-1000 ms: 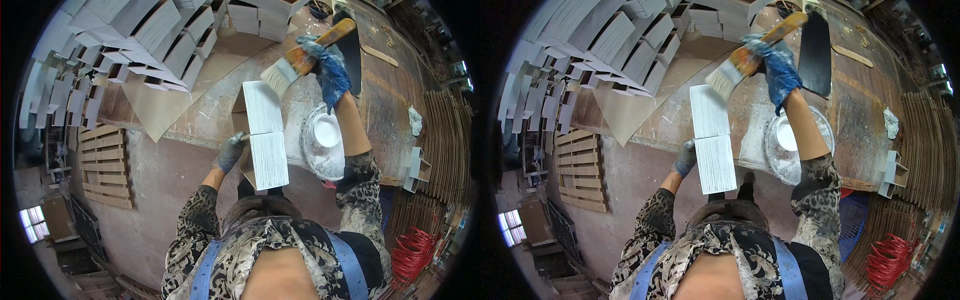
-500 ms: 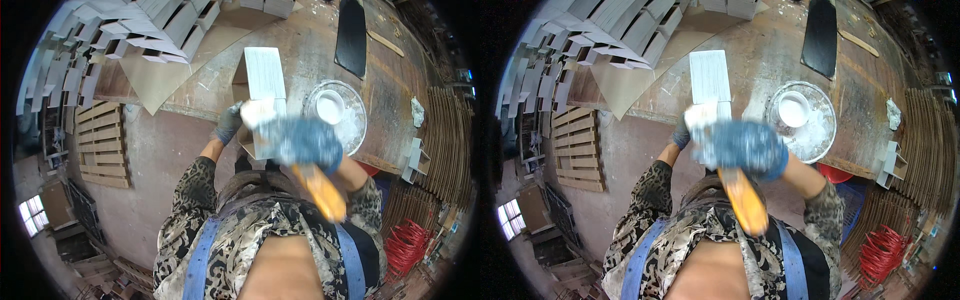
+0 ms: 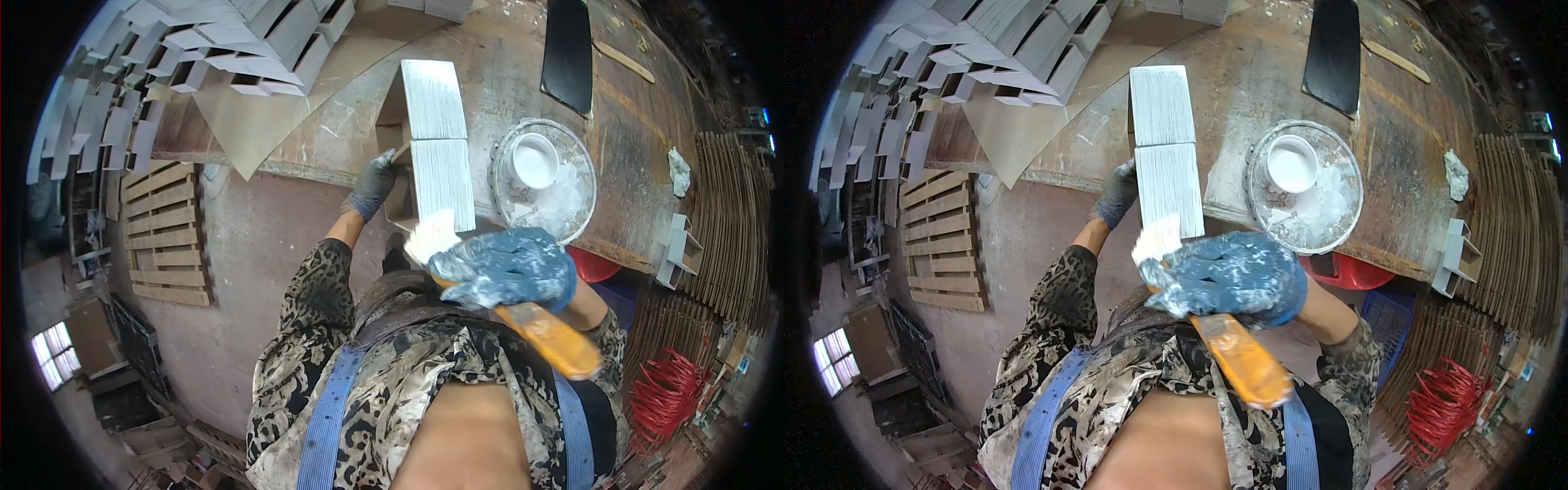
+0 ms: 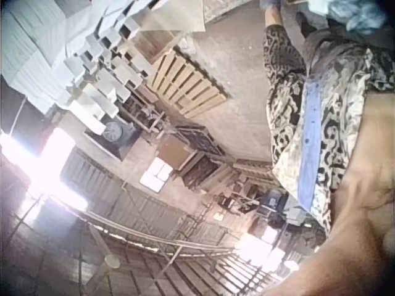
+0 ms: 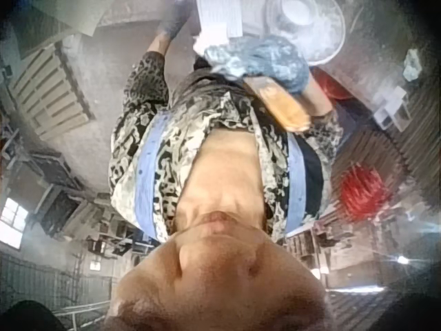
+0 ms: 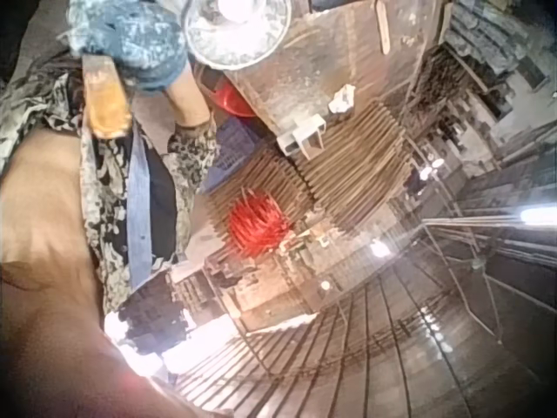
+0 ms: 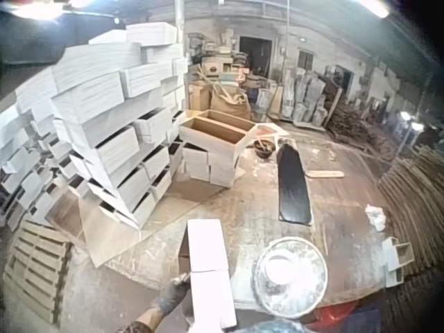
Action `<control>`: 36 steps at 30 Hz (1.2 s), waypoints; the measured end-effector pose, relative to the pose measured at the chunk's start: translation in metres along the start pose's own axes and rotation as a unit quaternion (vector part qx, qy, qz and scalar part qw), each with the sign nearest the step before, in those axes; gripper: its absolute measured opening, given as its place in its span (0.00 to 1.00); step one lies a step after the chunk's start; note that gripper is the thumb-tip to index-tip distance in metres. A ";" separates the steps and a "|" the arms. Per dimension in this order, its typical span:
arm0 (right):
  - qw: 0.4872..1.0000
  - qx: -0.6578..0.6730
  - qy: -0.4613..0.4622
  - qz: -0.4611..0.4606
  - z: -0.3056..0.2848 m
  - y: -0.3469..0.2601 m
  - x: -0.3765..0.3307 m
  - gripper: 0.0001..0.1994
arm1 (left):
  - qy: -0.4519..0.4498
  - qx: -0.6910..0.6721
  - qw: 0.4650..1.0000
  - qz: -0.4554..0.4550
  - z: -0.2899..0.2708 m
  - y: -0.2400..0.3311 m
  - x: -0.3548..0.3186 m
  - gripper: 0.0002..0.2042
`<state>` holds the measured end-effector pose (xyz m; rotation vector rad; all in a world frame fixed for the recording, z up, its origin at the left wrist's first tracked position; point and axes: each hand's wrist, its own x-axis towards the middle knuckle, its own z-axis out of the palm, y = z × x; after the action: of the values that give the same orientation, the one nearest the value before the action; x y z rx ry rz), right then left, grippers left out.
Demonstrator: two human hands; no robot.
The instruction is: Applying white paint or primer to wooden drawers using a hand brush in a manufacturing setting.
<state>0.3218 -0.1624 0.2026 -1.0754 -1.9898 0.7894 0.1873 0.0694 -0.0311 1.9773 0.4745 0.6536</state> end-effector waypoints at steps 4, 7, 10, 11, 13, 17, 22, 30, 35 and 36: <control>0.926 0.332 0.156 0.086 -0.002 0.025 -0.010 0.22 | -0.044 0.092 0.995 -0.019 -0.003 0.007 0.001 0.09; 0.970 0.112 0.200 0.083 -0.005 0.023 0.013 0.17 | -0.030 0.027 0.999 0.000 -0.003 0.003 0.002 0.09; 0.990 -0.120 0.057 -0.036 0.007 -0.017 0.012 0.15 | -0.046 -0.004 0.997 -0.055 -0.004 -0.002 -0.002 0.11; 0.991 0.039 0.057 0.118 0.016 -0.031 0.007 0.13 | -0.044 -0.020 0.997 -0.059 -0.006 -0.002 -0.002 0.12; 0.973 0.182 0.120 0.082 0.028 -0.039 -0.009 0.08 | -0.053 -0.026 0.996 -0.060 -0.007 0.003 -0.004 0.14; 0.965 0.060 0.210 0.143 0.042 -0.016 -0.033 0.11 | -0.064 -0.071 0.991 -0.094 -0.013 0.027 -0.002 0.16; 0.979 0.060 0.179 0.074 0.039 -0.018 -0.039 0.12 | -0.075 -0.057 0.983 -0.158 -0.017 0.052 0.001 0.17; 0.977 -0.160 0.131 0.060 0.019 -0.035 -0.009 0.18 | -0.073 -0.112 0.977 -0.165 -0.015 0.051 0.004 0.16; 0.980 -0.067 0.182 -0.052 0.016 -0.048 -0.005 0.07 | -0.098 0.038 0.990 -0.095 -0.015 0.040 0.005 0.15; 0.974 -0.102 0.198 -0.040 0.017 -0.050 -0.007 0.07 | -0.111 0.068 0.988 -0.083 -0.015 0.038 0.006 0.15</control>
<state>0.2897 -0.1948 0.2304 -1.1583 -1.7807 0.2988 0.1850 0.0657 0.0100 2.0823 0.5517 0.2989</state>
